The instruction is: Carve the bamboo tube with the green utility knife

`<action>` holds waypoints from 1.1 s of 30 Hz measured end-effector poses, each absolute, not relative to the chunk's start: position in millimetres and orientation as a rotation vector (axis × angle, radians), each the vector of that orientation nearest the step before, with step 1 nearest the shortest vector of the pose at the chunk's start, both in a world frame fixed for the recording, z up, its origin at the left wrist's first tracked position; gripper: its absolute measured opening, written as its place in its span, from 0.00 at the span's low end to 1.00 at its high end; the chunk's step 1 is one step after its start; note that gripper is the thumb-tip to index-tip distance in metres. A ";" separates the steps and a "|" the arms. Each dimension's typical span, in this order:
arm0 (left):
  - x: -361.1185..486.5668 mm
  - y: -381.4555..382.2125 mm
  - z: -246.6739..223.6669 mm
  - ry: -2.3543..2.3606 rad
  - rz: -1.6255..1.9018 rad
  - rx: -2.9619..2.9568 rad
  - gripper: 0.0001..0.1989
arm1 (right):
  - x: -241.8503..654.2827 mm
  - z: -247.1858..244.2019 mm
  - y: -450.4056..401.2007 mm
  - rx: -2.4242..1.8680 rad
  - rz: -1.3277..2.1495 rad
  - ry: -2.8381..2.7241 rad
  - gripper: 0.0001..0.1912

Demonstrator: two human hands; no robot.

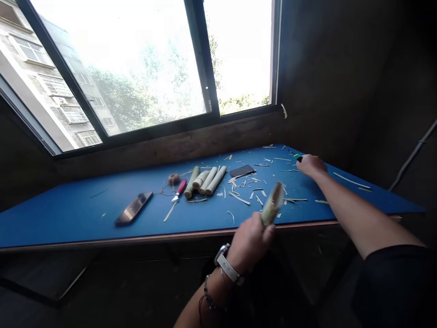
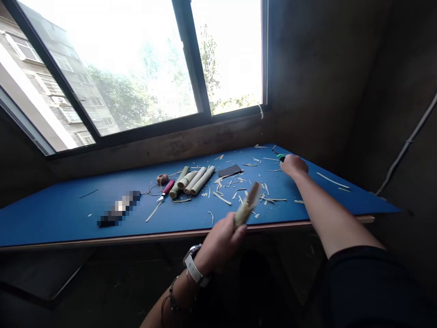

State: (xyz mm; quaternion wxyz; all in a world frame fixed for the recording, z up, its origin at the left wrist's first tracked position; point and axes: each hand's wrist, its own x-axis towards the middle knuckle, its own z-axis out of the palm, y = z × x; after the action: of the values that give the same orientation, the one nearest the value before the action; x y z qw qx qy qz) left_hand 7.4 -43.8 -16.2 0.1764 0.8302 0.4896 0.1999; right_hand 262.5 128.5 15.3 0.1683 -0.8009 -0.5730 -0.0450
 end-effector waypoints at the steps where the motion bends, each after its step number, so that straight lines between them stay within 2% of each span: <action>1: 5.0 -41.9 -17.2 1.441 0.606 2.314 0.12 | 271.9 15.5 129.4 -2.272 -0.132 -1.622 0.20; 5: -4.3 -21.1 -12.8 1.531 0.681 2.282 0.11 | 269.5 15.3 116.5 -2.082 -0.180 -1.772 0.16; 12: -11.1 -4.3 -2.7 1.691 0.748 2.333 0.11 | 193.5 18.6 54.3 -1.543 -0.189 -2.238 0.13; 15: -12.9 -8.5 2.1 1.666 0.730 2.391 0.10 | 174.6 17.2 44.8 -1.548 -0.341 -2.327 0.10; 24: -5.8 -27.2 5.3 1.730 0.615 2.387 0.12 | 173.7 18.0 64.1 -1.696 -0.434 -2.304 0.12; 33: -2.8 -25.9 8.5 1.826 0.597 2.294 0.15 | 159.2 20.7 80.1 -1.723 -0.349 -2.259 0.13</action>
State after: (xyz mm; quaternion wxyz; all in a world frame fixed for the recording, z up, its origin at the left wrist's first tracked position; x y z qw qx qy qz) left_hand -2.8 -25.9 8.5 0.0746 0.7646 0.6085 0.1989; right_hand 159.2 80.1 20.7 0.1391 -0.5962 -0.7814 -0.1207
